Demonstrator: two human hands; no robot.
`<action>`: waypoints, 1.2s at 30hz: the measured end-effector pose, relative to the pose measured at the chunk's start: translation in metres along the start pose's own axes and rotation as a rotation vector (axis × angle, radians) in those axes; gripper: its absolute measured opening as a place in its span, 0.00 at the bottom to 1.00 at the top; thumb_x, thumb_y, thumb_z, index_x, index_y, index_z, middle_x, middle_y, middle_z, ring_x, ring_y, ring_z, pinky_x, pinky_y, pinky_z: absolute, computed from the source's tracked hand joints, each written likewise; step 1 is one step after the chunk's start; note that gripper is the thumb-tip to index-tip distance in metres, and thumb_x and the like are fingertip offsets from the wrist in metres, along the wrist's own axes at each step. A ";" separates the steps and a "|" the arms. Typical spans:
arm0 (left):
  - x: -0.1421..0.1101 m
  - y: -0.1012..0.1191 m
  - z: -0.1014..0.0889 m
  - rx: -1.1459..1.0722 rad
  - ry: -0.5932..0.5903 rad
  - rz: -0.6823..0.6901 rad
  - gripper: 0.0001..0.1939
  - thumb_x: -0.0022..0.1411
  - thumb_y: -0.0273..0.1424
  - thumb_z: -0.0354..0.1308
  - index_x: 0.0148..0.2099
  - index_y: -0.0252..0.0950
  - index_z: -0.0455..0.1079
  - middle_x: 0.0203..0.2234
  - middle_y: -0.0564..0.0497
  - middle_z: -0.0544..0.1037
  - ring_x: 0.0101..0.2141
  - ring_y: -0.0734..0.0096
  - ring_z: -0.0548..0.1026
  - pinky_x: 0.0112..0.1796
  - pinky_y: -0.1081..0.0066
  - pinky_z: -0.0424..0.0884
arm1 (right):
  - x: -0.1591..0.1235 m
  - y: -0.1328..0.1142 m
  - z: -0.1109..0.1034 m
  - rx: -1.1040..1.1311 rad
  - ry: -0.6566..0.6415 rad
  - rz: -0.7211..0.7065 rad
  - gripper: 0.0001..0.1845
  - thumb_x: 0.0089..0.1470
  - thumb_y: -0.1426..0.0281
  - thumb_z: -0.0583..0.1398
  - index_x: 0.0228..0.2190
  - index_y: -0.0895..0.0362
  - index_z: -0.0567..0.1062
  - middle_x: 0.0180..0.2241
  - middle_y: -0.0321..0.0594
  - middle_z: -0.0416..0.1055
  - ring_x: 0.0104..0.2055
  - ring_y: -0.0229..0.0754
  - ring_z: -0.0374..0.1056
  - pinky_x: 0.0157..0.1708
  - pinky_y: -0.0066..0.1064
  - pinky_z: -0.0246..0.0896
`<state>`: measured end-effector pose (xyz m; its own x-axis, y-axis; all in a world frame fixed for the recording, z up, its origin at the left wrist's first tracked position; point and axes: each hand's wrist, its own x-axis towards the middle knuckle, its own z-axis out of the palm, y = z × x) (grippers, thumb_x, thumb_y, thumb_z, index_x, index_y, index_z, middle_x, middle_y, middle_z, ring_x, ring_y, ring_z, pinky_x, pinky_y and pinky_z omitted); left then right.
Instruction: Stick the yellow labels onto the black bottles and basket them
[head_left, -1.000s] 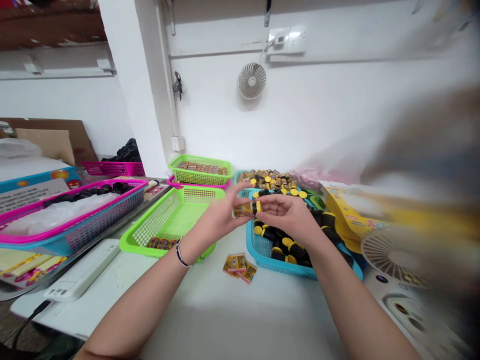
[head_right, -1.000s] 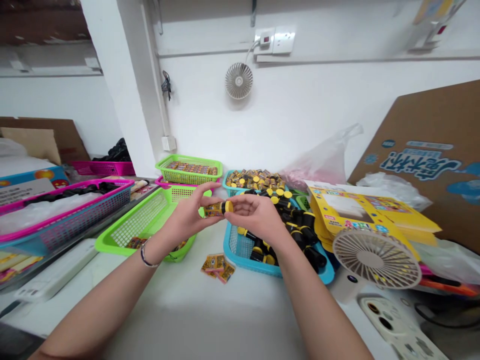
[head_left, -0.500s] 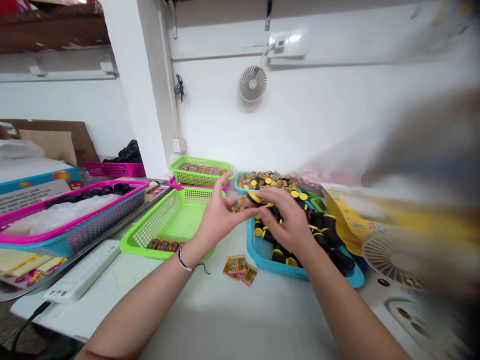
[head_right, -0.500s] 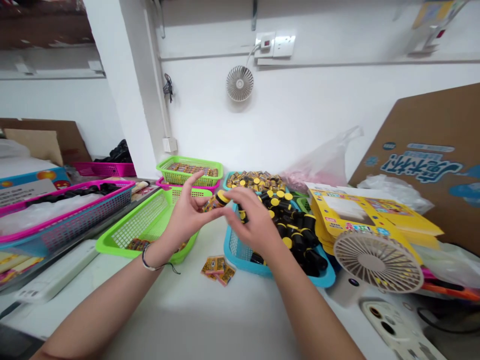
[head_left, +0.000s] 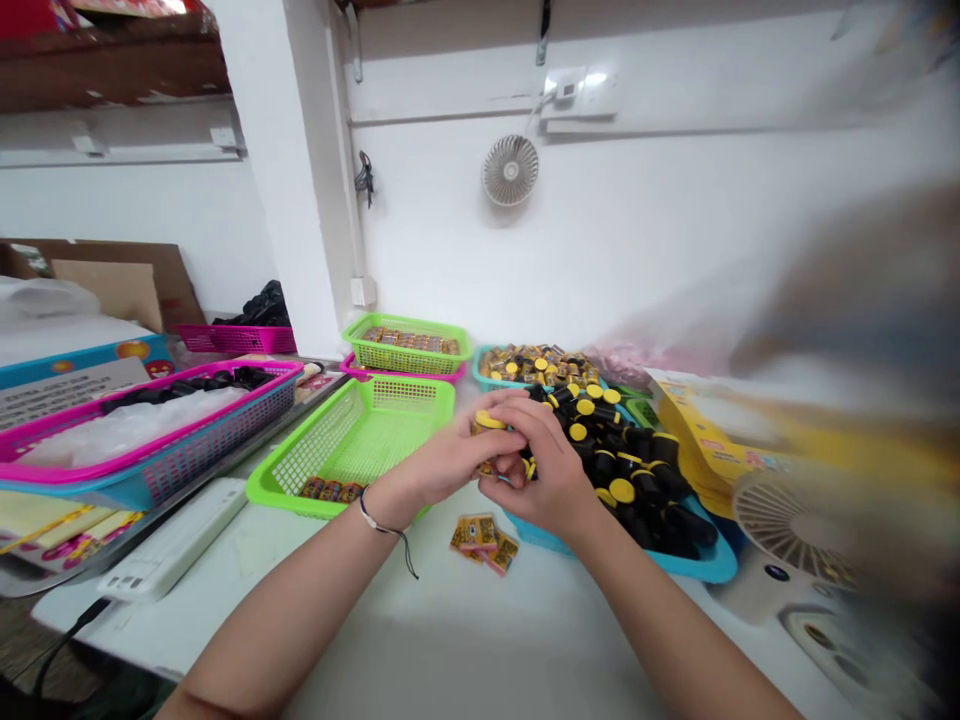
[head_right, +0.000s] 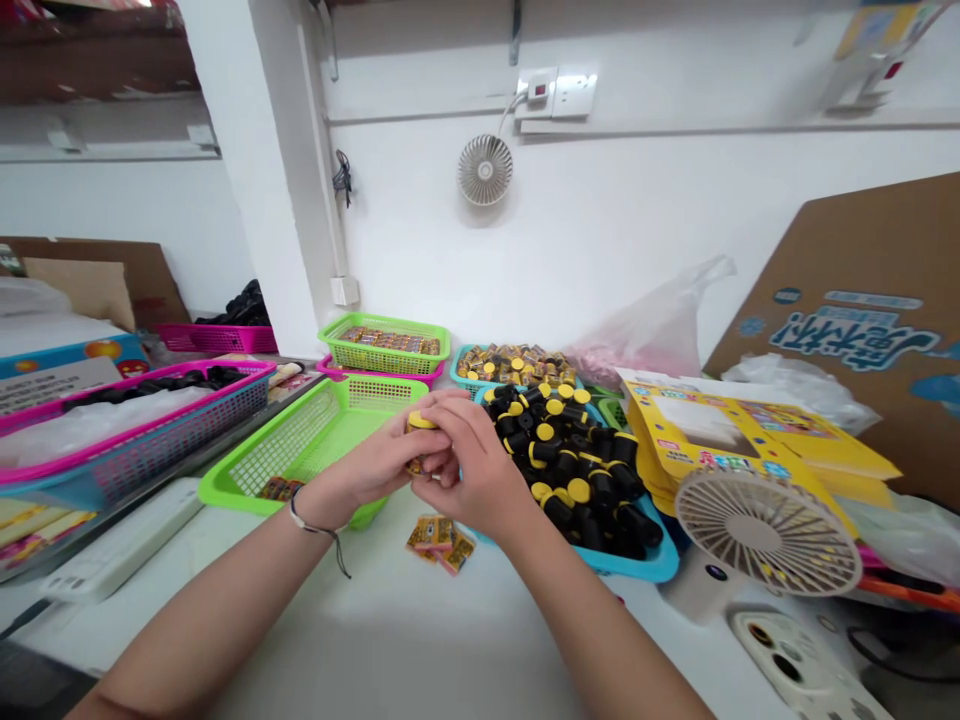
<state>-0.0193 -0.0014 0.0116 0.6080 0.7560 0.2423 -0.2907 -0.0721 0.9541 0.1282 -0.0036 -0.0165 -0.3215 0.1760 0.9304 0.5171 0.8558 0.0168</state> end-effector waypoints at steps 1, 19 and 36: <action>-0.001 0.001 0.001 0.010 -0.014 0.016 0.31 0.57 0.27 0.59 0.63 0.37 0.57 0.17 0.61 0.67 0.22 0.75 0.70 0.27 0.74 0.67 | 0.000 -0.002 0.000 0.000 0.009 -0.007 0.34 0.46 0.77 0.61 0.55 0.52 0.64 0.48 0.47 0.68 0.52 0.51 0.68 0.51 0.46 0.69; -0.016 0.011 0.000 0.130 -0.183 0.081 0.42 0.54 0.22 0.57 0.68 0.47 0.48 0.19 0.60 0.69 0.22 0.76 0.69 0.26 0.75 0.66 | 0.001 -0.011 -0.004 -0.050 0.126 -0.218 0.37 0.43 0.80 0.63 0.55 0.50 0.67 0.39 0.42 0.73 0.44 0.48 0.72 0.51 0.48 0.72; -0.004 0.023 -0.081 1.544 0.314 -0.330 0.10 0.66 0.32 0.57 0.47 0.33 0.69 0.39 0.46 0.78 0.38 0.67 0.78 0.40 0.66 0.74 | 0.009 0.024 -0.033 -0.193 -0.515 0.298 0.29 0.54 0.60 0.65 0.56 0.50 0.68 0.55 0.47 0.67 0.59 0.54 0.62 0.58 0.50 0.61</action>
<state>-0.0887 0.0466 0.0187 0.2654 0.9536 0.1422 0.9200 -0.2946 0.2585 0.1636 0.0022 0.0043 -0.4577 0.6465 0.6104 0.7618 0.6392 -0.1057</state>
